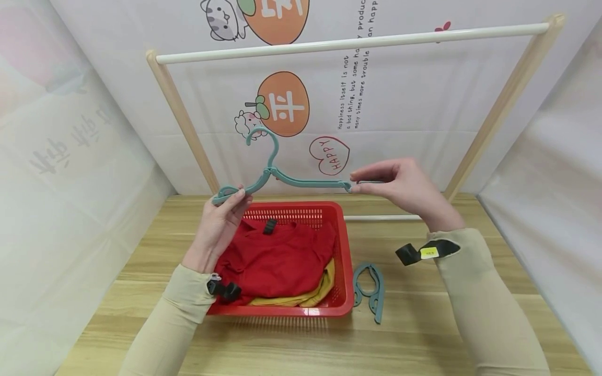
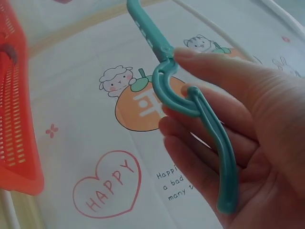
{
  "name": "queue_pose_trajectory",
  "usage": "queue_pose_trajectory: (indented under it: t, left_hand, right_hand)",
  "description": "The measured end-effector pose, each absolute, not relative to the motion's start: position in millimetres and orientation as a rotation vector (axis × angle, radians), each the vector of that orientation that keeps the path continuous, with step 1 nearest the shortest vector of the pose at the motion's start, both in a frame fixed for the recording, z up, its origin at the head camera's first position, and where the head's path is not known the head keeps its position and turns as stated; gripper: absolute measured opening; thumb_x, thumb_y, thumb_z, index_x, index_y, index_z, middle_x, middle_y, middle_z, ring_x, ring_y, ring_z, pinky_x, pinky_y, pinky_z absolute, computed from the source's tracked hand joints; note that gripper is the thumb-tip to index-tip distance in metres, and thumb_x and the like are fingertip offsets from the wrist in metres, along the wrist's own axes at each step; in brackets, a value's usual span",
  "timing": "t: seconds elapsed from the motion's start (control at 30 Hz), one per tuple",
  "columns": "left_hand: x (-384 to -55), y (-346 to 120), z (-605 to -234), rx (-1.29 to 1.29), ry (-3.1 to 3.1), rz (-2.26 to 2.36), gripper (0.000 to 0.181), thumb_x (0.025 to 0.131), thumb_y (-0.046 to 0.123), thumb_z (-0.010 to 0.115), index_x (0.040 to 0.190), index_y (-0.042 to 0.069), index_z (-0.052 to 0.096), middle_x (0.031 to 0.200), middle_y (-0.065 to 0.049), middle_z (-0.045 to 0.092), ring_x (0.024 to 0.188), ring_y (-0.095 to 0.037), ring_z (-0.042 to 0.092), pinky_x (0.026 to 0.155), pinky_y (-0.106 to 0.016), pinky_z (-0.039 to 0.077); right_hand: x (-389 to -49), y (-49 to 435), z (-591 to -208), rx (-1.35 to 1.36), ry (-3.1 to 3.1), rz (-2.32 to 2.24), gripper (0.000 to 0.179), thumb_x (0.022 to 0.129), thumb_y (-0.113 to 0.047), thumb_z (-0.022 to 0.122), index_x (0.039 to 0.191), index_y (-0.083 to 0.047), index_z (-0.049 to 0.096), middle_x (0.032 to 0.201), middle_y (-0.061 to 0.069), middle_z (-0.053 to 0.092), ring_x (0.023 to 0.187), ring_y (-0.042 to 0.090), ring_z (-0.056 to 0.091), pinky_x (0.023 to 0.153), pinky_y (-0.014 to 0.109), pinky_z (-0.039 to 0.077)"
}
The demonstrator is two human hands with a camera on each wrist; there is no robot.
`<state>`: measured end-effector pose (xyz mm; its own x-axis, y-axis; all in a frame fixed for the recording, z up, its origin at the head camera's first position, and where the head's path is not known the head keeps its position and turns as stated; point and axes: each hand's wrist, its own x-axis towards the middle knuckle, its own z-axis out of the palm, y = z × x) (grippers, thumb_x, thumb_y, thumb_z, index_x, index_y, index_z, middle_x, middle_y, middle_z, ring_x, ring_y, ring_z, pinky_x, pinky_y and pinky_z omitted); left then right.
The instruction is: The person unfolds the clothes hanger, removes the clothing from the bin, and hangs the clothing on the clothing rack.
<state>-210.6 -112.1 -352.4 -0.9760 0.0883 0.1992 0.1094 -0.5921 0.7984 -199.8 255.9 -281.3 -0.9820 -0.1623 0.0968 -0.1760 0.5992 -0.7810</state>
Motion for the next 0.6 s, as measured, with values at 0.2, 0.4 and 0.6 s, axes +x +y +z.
queue_pose_trajectory:
  t: [0.2, 0.4, 0.6]
  left_hand:
    - [-210.1, -112.2, -352.5, -0.346, -1.443, -2.756, 0.025, 0.1, -0.005, 0.059, 0.089, 0.008, 0.078, 0.093, -0.005, 0.072, 0.084, -0.015, 0.073, 0.095, -0.034, 0.054]
    - [-210.4, -114.8, -353.8, -0.356, -1.469, -2.758, 0.022, 0.099, -0.004, 0.061, 0.091, 0.008, 0.078, 0.094, -0.006, 0.072, 0.086, -0.016, 0.073, 0.097, -0.035, 0.054]
    - [-213.6, -122.0, -353.8, -0.387, -1.539, -2.724, 0.024, 0.098, -0.007, 0.062, 0.091, 0.008, 0.08, 0.093, -0.005, 0.073, 0.087, -0.016, 0.072, 0.095, -0.035, 0.055]
  right_hand:
    - [-202.2, 248.0, -281.1, 0.361, -2.849, 1.293, 0.036, 0.085, -0.041, 0.084, 0.111, -0.016, 0.08, 0.106, 0.001, 0.076, 0.1, 0.014, 0.069, 0.083, 0.024, 0.054]
    - [-203.2, 246.5, -286.0, 0.431, -2.801, 1.301, 0.023, 0.088, -0.028, 0.083, 0.105, -0.013, 0.081, 0.1, 0.002, 0.077, 0.095, 0.014, 0.07, 0.08, 0.022, 0.055]
    - [-201.2, 246.1, -286.9, 0.462, -2.777, 1.295, 0.019, 0.089, -0.025, 0.083, 0.103, -0.012, 0.081, 0.099, 0.003, 0.076, 0.095, 0.015, 0.07, 0.08, 0.02, 0.055]
